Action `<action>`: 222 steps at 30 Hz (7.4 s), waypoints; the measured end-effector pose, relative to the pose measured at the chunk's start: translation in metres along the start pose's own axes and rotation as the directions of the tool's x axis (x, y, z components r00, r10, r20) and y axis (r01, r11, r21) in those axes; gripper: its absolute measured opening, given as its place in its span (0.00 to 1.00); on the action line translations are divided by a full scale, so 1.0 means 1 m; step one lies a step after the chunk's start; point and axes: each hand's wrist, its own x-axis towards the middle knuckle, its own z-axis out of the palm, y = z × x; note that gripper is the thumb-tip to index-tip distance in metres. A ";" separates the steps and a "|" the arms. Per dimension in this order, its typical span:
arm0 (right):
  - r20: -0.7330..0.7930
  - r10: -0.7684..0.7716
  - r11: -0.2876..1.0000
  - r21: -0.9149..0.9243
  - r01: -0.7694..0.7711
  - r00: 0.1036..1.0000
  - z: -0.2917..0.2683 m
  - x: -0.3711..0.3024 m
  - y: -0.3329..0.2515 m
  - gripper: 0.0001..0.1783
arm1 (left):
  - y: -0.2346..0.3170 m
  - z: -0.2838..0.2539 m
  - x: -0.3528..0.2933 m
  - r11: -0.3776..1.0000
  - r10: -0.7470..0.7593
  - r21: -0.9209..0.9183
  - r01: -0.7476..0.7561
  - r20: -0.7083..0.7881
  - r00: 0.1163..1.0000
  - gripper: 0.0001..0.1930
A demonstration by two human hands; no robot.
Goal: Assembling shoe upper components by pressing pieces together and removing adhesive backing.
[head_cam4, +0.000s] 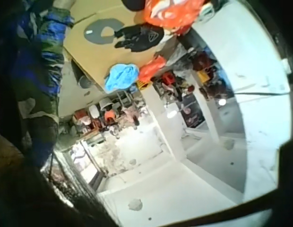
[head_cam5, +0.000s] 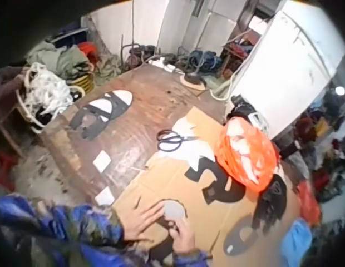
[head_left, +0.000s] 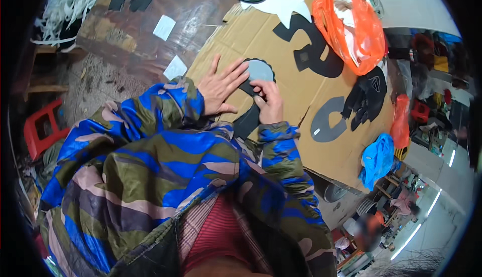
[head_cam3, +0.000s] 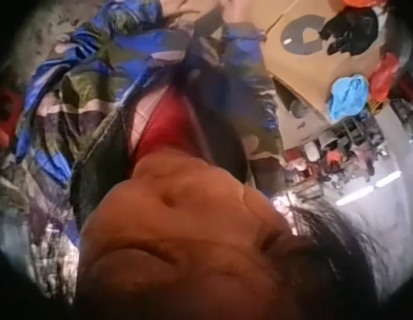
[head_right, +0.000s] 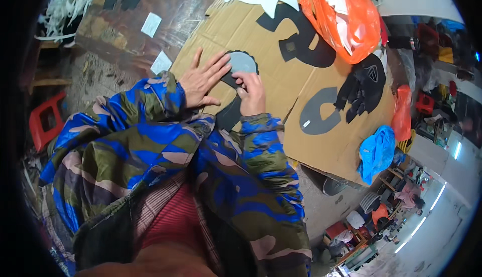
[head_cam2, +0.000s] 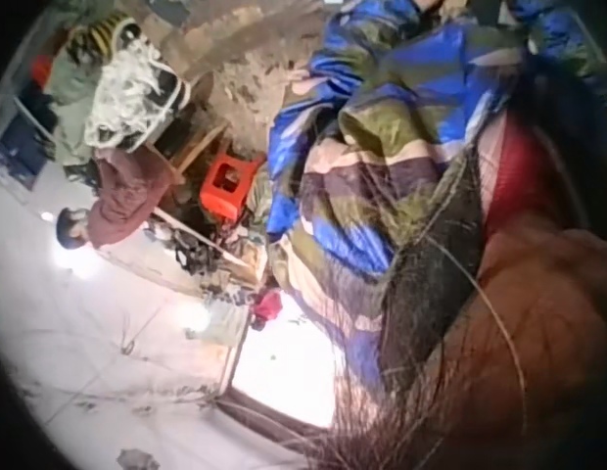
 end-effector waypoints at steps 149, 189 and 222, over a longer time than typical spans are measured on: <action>0.632 0.193 0.837 -0.506 0.211 0.751 -0.095 0.106 -0.070 0.13 | -0.100 -0.021 0.149 0.988 -0.029 0.145 0.056 -0.186 0.982 0.39; -0.222 0.248 0.944 0.273 -0.184 0.943 -0.140 0.087 -0.048 0.10 | -0.102 -0.058 0.194 0.990 0.032 0.139 0.018 -0.351 0.936 0.45; -0.052 0.543 0.839 0.025 -0.543 0.838 -0.025 0.022 -0.014 0.22 | -0.019 -0.028 0.060 0.665 -0.517 -0.531 0.526 0.181 0.837 0.19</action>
